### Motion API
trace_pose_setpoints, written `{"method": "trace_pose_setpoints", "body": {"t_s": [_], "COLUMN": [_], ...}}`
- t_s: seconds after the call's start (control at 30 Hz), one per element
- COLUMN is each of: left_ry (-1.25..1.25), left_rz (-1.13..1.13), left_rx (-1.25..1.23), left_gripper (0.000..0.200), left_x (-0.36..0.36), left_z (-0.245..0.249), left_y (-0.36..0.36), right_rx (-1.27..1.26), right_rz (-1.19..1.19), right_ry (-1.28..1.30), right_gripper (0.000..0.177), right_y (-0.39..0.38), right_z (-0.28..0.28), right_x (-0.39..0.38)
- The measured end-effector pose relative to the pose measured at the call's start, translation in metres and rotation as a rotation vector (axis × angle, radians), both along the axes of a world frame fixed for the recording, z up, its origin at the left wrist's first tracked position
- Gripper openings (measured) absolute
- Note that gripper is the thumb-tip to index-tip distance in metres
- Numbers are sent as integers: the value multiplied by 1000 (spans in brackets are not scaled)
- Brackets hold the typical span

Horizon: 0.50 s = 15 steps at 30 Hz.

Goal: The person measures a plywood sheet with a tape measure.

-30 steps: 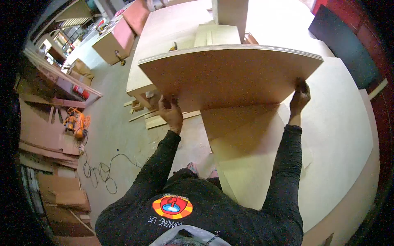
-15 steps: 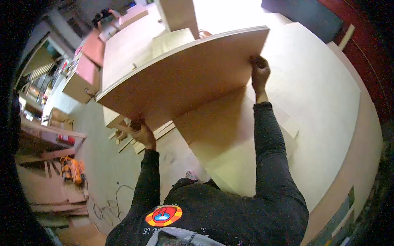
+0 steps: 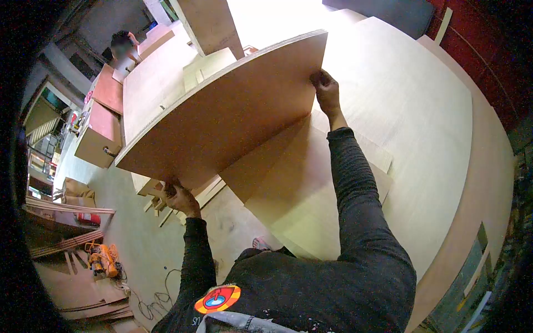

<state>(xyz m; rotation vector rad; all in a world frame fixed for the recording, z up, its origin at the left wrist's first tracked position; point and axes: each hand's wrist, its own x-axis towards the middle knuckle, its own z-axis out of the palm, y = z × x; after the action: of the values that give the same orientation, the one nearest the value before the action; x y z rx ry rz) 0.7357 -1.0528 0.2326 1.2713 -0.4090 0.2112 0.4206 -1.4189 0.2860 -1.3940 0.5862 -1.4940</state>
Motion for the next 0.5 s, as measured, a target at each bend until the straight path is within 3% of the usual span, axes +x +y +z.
{"method": "trace_pose_setpoints", "body": {"t_s": [0.17,0.27,0.3,0.37,0.5], "left_ry": [31,-82,-78,-83,5], "left_rz": [-43,-162,-133,-189,-287], "left_rx": [26,-112,-137,64,27], "left_gripper": [16,22,25,22,22], "left_x": [10,18,15,18,19], "left_z": [-5,-14,-11,-10,-2], "left_y": [5,9,8,19,25], "right_rx": [-16,-67,-94,-148,-181], "right_rz": [173,271,244,258,203], "right_ry": [81,73,109,136,139], "right_gripper": [33,35,36,38,36], "right_y": [-27,-42,-40,-51,-38], "right_z": [-12,-32,-29,-44,-39], "right_x": [-9,-17,-17,-23,-17]}}
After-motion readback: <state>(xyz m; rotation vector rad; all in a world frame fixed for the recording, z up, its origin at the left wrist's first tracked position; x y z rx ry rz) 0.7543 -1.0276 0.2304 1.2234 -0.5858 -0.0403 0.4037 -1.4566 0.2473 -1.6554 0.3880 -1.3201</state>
